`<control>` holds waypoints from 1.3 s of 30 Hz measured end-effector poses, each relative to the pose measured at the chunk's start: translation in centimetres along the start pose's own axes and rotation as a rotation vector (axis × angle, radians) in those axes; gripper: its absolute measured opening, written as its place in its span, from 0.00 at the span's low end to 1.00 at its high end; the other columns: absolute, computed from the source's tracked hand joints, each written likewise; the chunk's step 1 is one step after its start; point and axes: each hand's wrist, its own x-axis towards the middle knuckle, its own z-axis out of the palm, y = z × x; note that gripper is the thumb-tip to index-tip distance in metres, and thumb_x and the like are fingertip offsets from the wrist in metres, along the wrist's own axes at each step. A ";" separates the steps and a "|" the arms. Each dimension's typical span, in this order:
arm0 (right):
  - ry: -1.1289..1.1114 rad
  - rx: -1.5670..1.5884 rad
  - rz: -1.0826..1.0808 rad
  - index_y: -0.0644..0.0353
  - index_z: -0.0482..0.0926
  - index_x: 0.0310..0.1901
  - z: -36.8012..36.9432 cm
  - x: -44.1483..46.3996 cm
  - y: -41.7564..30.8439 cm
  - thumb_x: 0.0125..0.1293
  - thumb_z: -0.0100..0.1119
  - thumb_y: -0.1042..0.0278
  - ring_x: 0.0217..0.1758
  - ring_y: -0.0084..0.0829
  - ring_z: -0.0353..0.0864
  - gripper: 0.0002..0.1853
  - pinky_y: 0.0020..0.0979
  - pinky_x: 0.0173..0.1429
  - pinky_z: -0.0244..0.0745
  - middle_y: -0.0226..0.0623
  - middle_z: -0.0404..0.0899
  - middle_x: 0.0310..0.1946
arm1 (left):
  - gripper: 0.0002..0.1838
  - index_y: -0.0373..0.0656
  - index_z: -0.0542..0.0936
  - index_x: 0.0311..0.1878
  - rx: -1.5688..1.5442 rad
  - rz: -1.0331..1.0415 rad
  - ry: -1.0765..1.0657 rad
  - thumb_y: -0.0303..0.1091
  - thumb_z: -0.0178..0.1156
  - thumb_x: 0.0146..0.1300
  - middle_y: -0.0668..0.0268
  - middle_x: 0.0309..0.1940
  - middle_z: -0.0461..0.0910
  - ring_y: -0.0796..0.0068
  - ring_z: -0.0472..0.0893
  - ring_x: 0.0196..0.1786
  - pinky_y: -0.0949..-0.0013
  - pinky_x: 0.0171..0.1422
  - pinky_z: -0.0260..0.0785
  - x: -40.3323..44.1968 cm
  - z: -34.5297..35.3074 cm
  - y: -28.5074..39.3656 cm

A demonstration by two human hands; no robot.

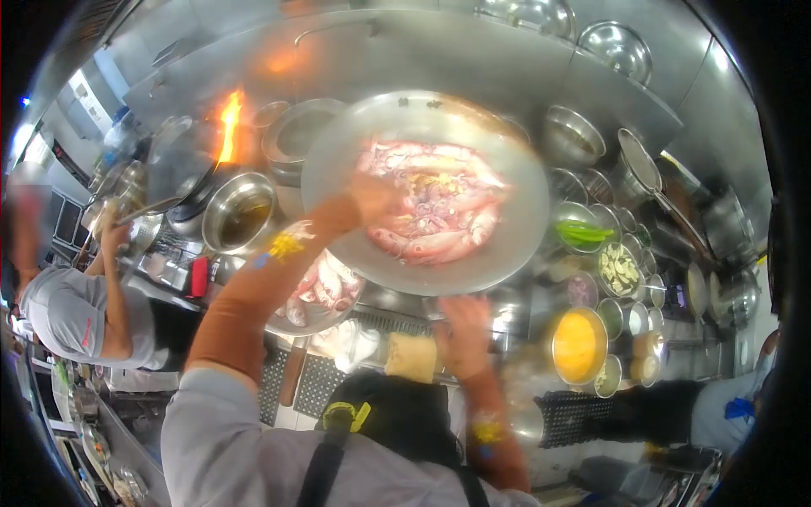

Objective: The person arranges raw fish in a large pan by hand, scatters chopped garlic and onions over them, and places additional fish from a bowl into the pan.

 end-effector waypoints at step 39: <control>-0.007 -0.003 0.028 0.56 0.81 0.54 0.0 0.0 -0.5 0.51 0.67 0.74 0.61 0.45 0.73 0.24 0.54 0.74 0.56 0.37 0.80 0.50 | 0.15 0.52 0.86 0.48 -0.102 -0.061 -0.367 0.34 0.60 0.57 0.55 0.44 0.85 0.53 0.83 0.50 0.56 0.57 0.73 7.8 6.5 3.9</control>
